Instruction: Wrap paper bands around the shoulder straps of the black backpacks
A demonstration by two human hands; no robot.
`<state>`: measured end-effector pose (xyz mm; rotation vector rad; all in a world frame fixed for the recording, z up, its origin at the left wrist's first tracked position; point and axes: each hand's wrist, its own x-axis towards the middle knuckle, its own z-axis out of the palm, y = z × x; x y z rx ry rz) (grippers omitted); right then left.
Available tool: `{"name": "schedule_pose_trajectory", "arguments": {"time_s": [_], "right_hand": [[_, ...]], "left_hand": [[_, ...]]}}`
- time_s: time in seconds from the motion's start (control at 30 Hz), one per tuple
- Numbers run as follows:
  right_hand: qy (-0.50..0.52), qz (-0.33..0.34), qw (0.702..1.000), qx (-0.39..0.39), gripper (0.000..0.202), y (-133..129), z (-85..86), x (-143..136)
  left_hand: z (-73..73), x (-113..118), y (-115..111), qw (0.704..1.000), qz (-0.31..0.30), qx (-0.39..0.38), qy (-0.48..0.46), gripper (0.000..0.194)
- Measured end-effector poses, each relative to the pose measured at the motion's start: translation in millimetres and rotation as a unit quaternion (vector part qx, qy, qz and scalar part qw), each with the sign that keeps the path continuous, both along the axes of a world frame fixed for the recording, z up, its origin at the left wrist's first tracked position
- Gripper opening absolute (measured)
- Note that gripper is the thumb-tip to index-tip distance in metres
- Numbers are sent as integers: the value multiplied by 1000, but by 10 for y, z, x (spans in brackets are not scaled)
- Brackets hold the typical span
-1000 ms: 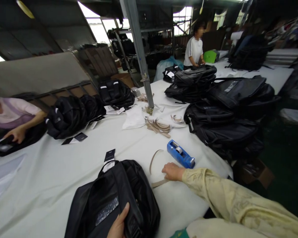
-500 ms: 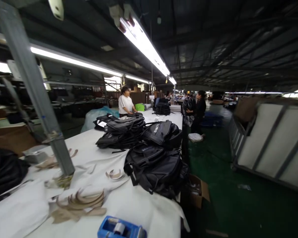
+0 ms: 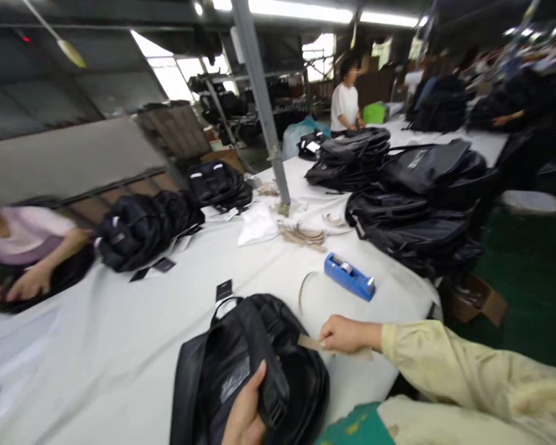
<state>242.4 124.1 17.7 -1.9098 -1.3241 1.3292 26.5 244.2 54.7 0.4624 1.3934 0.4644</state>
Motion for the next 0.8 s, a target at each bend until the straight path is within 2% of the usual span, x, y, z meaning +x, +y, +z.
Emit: {"name": "schedule_pose_trajectory", "arguments": {"time_s": [0.1,0.17,0.23,0.33,0.43,0.6,0.8], "right_hand": [[-66,80,994,-45,21,48,227,-135],[-136,145,978,-69,22,161,346,-280],[-182,193,961,-84,18,347,394,-444],[-175,205,959,-93,11,662,365,-619],[-131,196,967,-99,12,861,317,-671],[-13,187,973,-137,25,882,239,-607],[94,203,965,-139,18,932,10,-424]], "left_hand": [[-97,-220,-18,998,-23,-41,-41,26],[-167,-238,-39,993,-51,-60,-87,21],[-210,-240,-68,990,-68,-60,-110,20],[-216,-265,-120,986,-98,-37,-131,26],[-210,-278,-188,983,-110,-4,-144,33],[-303,-216,-325,988,-85,-14,-127,25],[-316,-123,-475,990,-66,-36,-123,34]]}}
